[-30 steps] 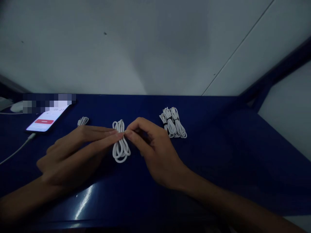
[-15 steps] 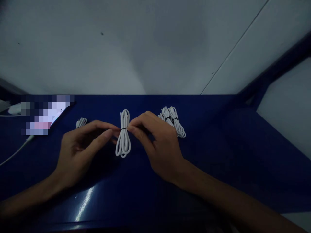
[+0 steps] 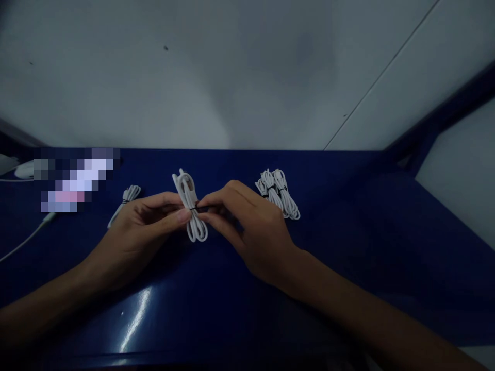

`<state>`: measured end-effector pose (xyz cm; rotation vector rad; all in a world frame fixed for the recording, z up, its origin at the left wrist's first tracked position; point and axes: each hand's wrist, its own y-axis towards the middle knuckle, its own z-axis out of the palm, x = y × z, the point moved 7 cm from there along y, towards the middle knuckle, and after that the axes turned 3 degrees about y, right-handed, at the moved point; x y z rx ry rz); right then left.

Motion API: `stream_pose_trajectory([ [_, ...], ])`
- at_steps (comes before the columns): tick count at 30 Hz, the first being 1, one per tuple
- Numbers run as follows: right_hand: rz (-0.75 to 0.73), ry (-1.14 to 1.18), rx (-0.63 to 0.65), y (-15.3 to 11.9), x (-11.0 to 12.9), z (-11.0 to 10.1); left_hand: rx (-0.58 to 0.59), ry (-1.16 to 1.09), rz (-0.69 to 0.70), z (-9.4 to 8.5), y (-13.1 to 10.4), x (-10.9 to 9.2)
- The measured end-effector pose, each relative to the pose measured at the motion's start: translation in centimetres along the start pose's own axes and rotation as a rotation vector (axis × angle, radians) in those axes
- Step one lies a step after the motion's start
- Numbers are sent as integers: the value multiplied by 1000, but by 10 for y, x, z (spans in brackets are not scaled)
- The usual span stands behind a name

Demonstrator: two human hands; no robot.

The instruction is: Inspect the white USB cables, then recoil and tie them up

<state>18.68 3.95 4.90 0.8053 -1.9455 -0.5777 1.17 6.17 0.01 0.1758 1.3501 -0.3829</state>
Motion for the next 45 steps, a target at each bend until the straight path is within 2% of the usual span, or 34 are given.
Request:
stream_pose_trajectory([
  [4,-65,-70,-52,1,4,-3,12,57,54,0,-1,-6],
  [14,-235,-132,-113,2,12,-8,-22,123,81,-1,-2,-8],
  [20,-220,-111,-106,0,14,-6,-57,188,169,2,-4,-18],
  [22,-160,-68,-92,-1,14,-5,-96,271,229,3,-7,-23],
  [25,74,65,-50,-2,5,-2,-144,437,373,3,-13,-34],
  [28,345,333,-6,-7,-7,4,-151,635,535,6,-21,-43],
  [32,617,733,98,-12,-17,18,-113,831,692,12,-30,-49],
  [34,718,876,165,-14,-20,25,-107,859,734,15,-34,-50],
  [36,754,923,178,-14,-21,26,-137,857,753,16,-37,-51],
  [40,657,741,72,-9,-18,14,-177,841,757,15,-39,-53],
  [45,371,320,-55,-6,0,-1,-143,834,698,14,-36,-57],
])
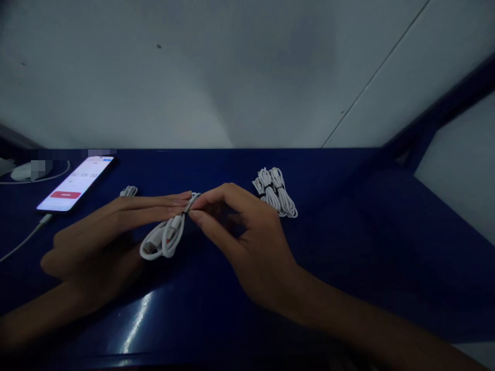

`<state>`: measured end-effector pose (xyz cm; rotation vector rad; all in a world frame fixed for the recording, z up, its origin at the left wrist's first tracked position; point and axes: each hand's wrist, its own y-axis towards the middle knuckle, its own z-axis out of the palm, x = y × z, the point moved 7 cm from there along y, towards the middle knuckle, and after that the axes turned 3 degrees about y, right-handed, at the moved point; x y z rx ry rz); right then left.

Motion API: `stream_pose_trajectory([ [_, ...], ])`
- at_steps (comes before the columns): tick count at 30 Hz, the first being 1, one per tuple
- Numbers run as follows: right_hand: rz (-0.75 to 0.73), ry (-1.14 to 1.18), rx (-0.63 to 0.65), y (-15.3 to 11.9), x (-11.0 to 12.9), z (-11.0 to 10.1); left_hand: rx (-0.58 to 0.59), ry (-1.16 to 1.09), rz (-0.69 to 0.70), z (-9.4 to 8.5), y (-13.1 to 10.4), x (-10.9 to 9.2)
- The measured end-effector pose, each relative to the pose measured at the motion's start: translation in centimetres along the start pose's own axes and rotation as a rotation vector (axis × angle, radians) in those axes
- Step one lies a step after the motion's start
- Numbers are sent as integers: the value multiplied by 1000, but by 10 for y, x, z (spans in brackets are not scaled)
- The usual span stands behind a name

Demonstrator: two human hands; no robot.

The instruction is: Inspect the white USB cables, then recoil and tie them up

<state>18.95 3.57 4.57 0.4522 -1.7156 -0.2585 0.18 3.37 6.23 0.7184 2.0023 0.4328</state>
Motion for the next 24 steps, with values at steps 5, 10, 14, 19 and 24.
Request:
stream_pose_trajectory([
  [5,-356,-320,-69,-6,16,1,-25,-15,-24,-2,0,0],
  [10,-559,-484,-95,-11,22,2,-14,-26,-54,2,-3,7],
  [14,-625,-578,-92,-12,24,2,-47,-73,-126,5,-3,15],
  [19,-770,-692,-118,-17,26,4,-72,-217,-262,11,-5,24],
  [24,-738,-740,-15,-14,25,4,-56,-301,-394,17,-3,29],
])
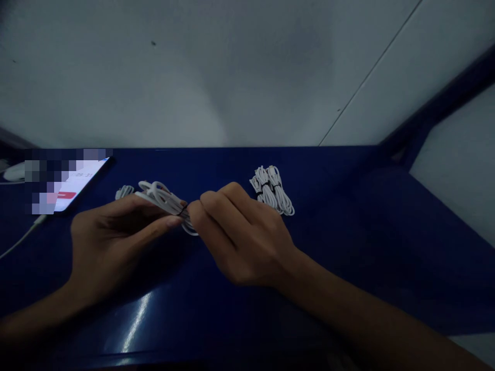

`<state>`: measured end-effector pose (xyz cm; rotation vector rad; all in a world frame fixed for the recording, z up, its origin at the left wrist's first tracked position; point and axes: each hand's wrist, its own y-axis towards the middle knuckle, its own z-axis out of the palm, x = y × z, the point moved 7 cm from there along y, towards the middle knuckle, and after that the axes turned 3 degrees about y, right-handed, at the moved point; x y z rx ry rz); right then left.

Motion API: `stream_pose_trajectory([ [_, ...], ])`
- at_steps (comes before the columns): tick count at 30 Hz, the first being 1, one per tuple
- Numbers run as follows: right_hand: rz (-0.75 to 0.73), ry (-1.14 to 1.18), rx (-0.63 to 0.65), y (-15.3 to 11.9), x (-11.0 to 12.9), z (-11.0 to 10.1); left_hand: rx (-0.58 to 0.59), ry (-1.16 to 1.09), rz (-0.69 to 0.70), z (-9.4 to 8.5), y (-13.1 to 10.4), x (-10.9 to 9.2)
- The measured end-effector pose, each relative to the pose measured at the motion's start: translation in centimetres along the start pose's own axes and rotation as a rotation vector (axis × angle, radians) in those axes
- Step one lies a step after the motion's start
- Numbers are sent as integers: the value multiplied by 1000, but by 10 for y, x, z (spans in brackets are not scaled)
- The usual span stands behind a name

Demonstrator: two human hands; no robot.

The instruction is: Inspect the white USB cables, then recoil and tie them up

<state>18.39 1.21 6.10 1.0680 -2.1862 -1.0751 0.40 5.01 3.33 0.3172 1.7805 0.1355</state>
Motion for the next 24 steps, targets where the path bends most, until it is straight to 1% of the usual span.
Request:
stream_pose_trajectory([
  [1,0,-2,10,0,-1,0,3,-4,-23,1,0,0],
  [3,-46,-28,14,0,-1,2,4,3,-47,2,1,1],
  [6,-84,-63,-18,0,-2,5,-11,15,-13,1,0,1],
  [8,-53,-44,-30,1,-3,8,-17,52,32,-1,-1,2],
  [10,19,14,-14,1,-4,11,-15,140,101,-2,-2,1],
  [12,139,115,22,1,-5,13,-6,251,198,-4,-4,-2],
  [13,224,179,40,1,-8,13,5,300,253,-3,-5,-5],
  [16,553,433,108,-6,-18,16,48,397,414,-2,-8,-15],
  [18,739,630,173,-12,-23,21,72,427,483,-1,-10,-20],
  [19,797,706,200,-14,-24,23,75,433,504,-1,-11,-21],
  [20,825,755,220,-14,-25,24,76,435,513,-1,-11,-22],
  [21,823,766,225,-14,-26,24,73,433,509,-1,-10,-22],
  [22,792,735,216,-11,-27,22,68,425,493,-2,-8,-21],
  [23,728,667,193,-8,-27,19,57,409,462,-3,-7,-20],
  [24,634,574,162,-3,-26,14,47,381,419,-4,-4,-18],
])
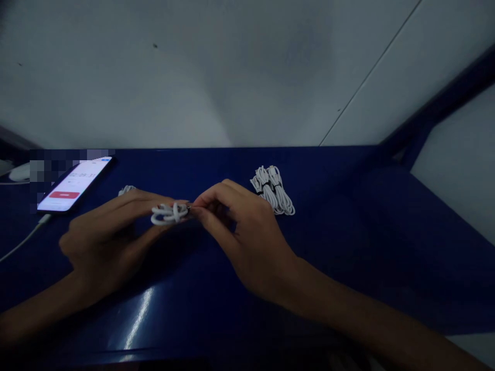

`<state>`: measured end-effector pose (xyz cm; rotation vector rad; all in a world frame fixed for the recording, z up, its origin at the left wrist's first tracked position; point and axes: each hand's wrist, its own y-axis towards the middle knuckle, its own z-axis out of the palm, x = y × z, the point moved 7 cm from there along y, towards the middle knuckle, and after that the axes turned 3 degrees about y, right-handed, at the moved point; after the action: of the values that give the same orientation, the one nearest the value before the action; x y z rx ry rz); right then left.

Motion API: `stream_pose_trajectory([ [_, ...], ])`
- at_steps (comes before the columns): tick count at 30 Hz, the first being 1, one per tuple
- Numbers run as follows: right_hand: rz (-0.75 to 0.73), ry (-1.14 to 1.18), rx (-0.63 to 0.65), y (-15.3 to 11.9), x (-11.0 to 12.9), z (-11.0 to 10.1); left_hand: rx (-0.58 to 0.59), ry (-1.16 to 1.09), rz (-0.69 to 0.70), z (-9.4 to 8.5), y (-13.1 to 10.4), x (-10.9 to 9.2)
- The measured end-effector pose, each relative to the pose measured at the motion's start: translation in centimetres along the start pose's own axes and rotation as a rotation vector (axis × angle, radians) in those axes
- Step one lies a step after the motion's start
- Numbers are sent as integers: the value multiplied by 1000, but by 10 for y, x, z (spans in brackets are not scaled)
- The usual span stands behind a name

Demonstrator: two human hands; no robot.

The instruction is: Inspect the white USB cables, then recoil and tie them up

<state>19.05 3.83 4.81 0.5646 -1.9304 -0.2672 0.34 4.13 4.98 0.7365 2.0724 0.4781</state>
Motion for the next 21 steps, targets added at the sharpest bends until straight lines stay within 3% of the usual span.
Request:
stream_pose_trajectory([
  [4,-463,-391,-77,-2,21,1,2,-207,-264,4,3,17],
  [7,-605,-484,-109,-6,20,1,60,-382,-445,14,2,28],
  [10,-629,-498,-129,-6,16,-1,140,-568,-571,25,-1,35],
  [15,-619,-440,-115,-2,18,-1,296,-770,-649,37,-10,38],
  [18,-527,-342,-119,0,17,-2,323,-764,-665,37,-11,37],
  [21,-332,-199,-102,2,9,-4,301,-714,-627,34,-6,31],
])
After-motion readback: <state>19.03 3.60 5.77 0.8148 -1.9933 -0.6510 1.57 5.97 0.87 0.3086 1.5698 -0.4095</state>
